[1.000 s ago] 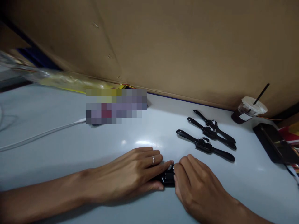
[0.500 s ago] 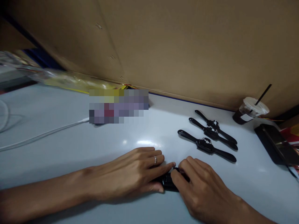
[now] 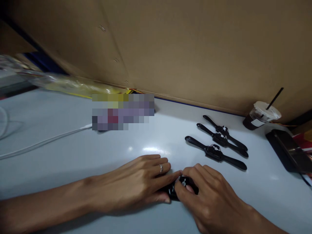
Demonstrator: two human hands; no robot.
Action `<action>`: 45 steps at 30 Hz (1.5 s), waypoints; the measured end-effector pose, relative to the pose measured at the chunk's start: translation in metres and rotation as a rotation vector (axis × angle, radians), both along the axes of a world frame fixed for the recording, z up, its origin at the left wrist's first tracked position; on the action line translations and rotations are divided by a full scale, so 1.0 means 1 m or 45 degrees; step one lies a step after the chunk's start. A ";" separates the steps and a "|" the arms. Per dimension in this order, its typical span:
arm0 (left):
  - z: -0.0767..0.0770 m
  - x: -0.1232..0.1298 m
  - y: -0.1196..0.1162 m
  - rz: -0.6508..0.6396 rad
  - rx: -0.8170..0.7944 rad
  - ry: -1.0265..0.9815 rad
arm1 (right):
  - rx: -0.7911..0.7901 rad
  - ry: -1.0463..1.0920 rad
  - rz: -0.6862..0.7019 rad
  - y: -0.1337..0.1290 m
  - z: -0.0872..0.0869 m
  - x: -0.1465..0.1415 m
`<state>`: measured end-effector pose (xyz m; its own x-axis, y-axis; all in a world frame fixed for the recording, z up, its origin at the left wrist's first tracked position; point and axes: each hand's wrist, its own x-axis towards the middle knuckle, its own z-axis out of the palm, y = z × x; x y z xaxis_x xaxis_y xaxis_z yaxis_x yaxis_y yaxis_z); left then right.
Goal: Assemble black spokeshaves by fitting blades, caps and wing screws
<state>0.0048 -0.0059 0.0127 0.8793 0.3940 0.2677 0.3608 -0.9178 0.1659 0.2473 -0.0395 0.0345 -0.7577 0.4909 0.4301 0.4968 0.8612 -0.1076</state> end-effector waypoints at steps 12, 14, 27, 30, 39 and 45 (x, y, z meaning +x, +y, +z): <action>0.001 0.002 0.001 0.004 -0.003 0.073 | 0.074 0.080 -0.135 0.013 -0.006 0.020; 0.001 0.002 0.001 0.012 0.013 0.069 | 0.093 0.093 -0.146 0.015 -0.007 0.022; 0.001 0.001 0.002 -0.004 0.056 0.077 | 0.123 0.217 -0.250 0.029 -0.008 0.033; 0.002 0.002 0.002 -0.002 0.064 0.092 | 0.120 0.246 -0.278 0.032 -0.007 0.033; -0.004 -0.002 0.003 -0.001 0.038 0.038 | 0.228 0.311 -0.344 0.038 0.002 0.037; -0.007 -0.007 0.009 -0.003 -0.007 -0.054 | 0.324 0.520 -0.556 0.061 0.006 0.057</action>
<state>-0.0020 0.0036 0.0059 0.8682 0.3932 0.3027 0.3509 -0.9178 0.1857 0.3039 0.0218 0.0409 -0.2622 0.5617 0.7847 0.7692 0.6127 -0.1815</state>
